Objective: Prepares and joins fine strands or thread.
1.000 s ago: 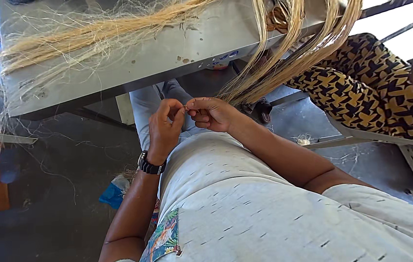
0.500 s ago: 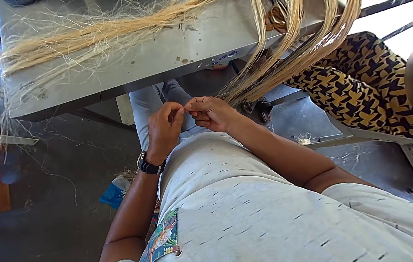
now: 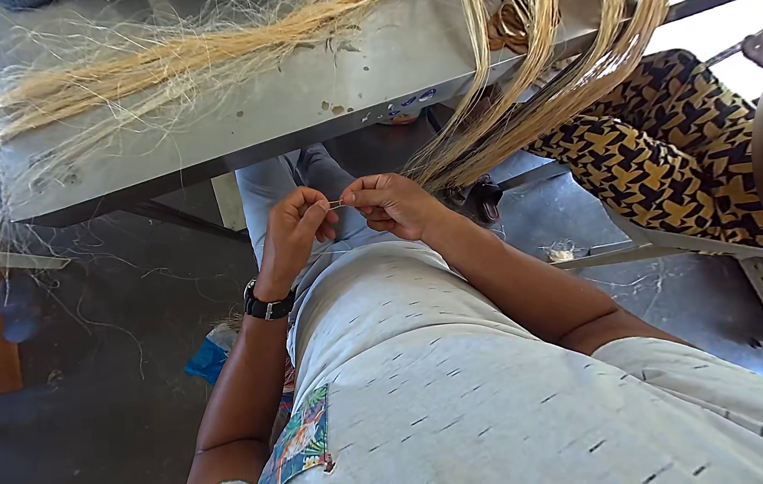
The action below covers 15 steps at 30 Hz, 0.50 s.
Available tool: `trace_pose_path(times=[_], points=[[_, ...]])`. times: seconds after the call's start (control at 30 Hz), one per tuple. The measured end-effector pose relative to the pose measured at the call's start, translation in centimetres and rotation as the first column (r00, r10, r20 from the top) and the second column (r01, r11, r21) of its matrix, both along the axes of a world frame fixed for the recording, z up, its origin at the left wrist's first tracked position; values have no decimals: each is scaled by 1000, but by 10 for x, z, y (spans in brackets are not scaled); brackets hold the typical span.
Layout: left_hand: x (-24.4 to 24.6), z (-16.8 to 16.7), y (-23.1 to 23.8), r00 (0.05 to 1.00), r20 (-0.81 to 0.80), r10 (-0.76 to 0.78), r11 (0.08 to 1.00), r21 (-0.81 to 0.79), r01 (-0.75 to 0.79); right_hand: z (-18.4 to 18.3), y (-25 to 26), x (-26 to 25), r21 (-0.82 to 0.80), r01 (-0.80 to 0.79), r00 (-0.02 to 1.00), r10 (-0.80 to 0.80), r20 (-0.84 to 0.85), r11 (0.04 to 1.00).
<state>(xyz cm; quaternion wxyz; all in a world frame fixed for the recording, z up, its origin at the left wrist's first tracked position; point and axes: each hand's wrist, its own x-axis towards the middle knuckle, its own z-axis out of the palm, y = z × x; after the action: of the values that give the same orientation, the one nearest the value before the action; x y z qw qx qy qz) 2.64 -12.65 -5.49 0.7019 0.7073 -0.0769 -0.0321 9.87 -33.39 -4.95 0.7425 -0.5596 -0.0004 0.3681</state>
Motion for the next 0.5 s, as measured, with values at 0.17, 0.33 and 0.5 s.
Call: trace_pose_path(times=[0.17,0.33,0.5], points=[[0,-1,3,999,-25,-25,999,-37,24,0,-4,0,-14,-13,1000,13,15,1000],[1,1,4,998,-56,-20,1000,-6,20,0,-4,-2,-71,-23,996,28,80,997],[0,1,8,998,-57,-14,999,31,15,-1,-3,-4,-185,8,982,28,188,983]])
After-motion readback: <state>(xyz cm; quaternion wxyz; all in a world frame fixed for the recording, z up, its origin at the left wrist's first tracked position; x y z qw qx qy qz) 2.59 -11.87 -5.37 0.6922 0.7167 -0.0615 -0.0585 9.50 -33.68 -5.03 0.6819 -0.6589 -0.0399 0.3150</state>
